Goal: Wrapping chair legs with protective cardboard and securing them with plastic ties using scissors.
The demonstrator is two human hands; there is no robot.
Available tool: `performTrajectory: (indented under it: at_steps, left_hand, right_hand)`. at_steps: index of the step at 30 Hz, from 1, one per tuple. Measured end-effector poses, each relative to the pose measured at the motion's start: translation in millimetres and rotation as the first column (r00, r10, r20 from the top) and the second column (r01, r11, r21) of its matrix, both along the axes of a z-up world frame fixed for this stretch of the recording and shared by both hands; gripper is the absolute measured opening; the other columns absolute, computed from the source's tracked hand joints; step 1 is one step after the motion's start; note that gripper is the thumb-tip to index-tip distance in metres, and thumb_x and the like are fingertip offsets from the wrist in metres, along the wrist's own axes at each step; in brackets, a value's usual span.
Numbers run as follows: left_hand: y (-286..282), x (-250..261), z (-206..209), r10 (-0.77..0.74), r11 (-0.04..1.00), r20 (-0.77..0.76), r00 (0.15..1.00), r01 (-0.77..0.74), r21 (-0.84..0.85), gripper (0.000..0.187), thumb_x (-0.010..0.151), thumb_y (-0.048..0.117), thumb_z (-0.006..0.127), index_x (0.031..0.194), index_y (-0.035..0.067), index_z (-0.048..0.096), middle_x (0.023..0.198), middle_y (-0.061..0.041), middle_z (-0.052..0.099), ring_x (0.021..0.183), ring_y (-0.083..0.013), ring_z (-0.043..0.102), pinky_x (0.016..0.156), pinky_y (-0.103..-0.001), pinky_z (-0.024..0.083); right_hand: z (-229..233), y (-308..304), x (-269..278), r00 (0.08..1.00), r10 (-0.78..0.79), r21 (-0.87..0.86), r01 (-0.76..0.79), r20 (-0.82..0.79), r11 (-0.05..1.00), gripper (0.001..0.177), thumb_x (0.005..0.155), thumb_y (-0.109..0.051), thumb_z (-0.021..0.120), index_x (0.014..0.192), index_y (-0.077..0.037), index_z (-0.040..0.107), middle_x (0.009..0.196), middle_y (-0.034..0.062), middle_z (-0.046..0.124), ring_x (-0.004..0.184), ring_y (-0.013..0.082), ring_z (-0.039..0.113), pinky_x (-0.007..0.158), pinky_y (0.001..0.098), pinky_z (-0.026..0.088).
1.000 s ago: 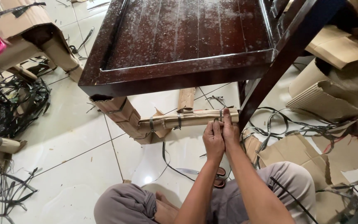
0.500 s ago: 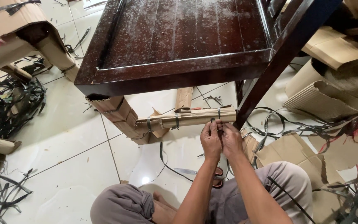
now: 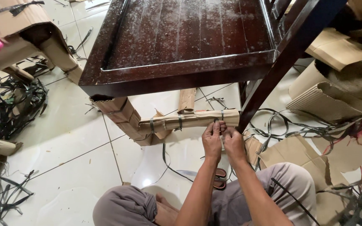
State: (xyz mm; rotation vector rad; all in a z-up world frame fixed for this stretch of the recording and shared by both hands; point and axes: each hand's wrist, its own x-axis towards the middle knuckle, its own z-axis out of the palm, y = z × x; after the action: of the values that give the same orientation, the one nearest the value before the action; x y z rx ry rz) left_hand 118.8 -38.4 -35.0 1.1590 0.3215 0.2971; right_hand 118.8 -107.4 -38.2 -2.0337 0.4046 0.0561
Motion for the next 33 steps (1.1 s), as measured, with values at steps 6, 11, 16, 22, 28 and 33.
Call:
performTrajectory:
  at_steps: [6, 11, 16, 22, 28, 33]
  left_hand:
    - [-3, -10, -1, 0.003, 1.000, 0.038, 0.999, -0.004, 0.022, 0.029, 0.107, 0.023, 0.060, 0.088, 0.010, 0.077, 0.082, -0.003, 0.070, 0.081, -0.0090, 0.062, 0.083, -0.028, 0.056]
    - [-15, -8, -16, 0.060, 0.998, 0.053, 0.997, -0.060, 0.004, 0.032, 0.105, 0.020, 0.059, 0.076, 0.009, 0.069, 0.083, -0.002, 0.061, 0.084, -0.0112, 0.057, 0.090, -0.030, 0.052]
    - [-14, -10, -15, 0.101, 0.986, 0.078, 0.992, -0.110, 0.124, 0.033, 0.103, 0.019, 0.061, 0.072, 0.010, 0.064, 0.086, -0.004, 0.061, 0.090, -0.0149, 0.058, 0.097, -0.033, 0.047]
    - [-16, -1, -28, 0.034, 0.999, -0.114, 0.993, -0.032, 0.019, 0.028, 0.102, 0.019, 0.059, 0.080, 0.011, 0.073, 0.086, -0.004, 0.061, 0.093, -0.0173, 0.057, 0.097, -0.038, 0.047]
    - [-14, 13, -44, -0.038, 0.999, -0.244, 0.969, 0.030, -0.034, 0.023, 0.098, 0.026, 0.062, 0.085, 0.013, 0.076, 0.077, -0.003, 0.063, 0.080, -0.0143, 0.055, 0.079, -0.029, 0.050]
    - [-9, 11, -33, -0.107, 0.988, -0.275, 0.955, 0.070, -0.140, 0.021, 0.096, 0.025, 0.063, 0.092, 0.012, 0.079, 0.082, -0.008, 0.071, 0.077, -0.0138, 0.061, 0.073, -0.026, 0.053]
  right_hand:
    - [65, 11, -25, 0.998, -0.002, -0.085, -0.003, -0.055, 0.996, 0.027, 0.087, -0.028, 0.059, 0.098, -0.017, 0.081, 0.098, 0.0116, 0.078, 0.106, 0.0386, 0.069, 0.095, 0.0541, 0.052]
    - [9, -15, 5, 1.000, -0.007, -0.038, 0.006, -0.019, 0.999, 0.028, 0.086, -0.029, 0.058, 0.096, -0.019, 0.081, 0.094, 0.0099, 0.077, 0.101, 0.0344, 0.070, 0.090, 0.0509, 0.053]
    - [11, -15, 5, 0.998, -0.056, 0.020, 0.056, 0.004, 0.998, 0.026, 0.084, -0.029, 0.058, 0.093, -0.020, 0.082, 0.083, 0.0056, 0.075, 0.089, 0.0259, 0.071, 0.085, 0.0476, 0.053]
    - [8, -19, -2, 0.999, 0.039, -0.048, -0.040, -0.033, 0.998, 0.032, 0.087, -0.028, 0.057, 0.107, -0.019, 0.080, 0.107, 0.0155, 0.077, 0.115, 0.0409, 0.065, 0.099, 0.0562, 0.049]
    - [24, -10, -13, 0.996, 0.059, -0.113, -0.066, -0.064, 0.991, 0.031, 0.085, -0.031, 0.058, 0.108, -0.022, 0.077, 0.109, 0.0095, 0.077, 0.117, 0.0366, 0.065, 0.104, 0.0535, 0.050]
    - [5, -14, -13, 0.998, 0.068, -0.118, -0.067, -0.001, 0.991, 0.033, 0.089, -0.024, 0.052, 0.112, -0.018, 0.075, 0.110, 0.0128, 0.077, 0.114, 0.0400, 0.066, 0.103, 0.0544, 0.049]
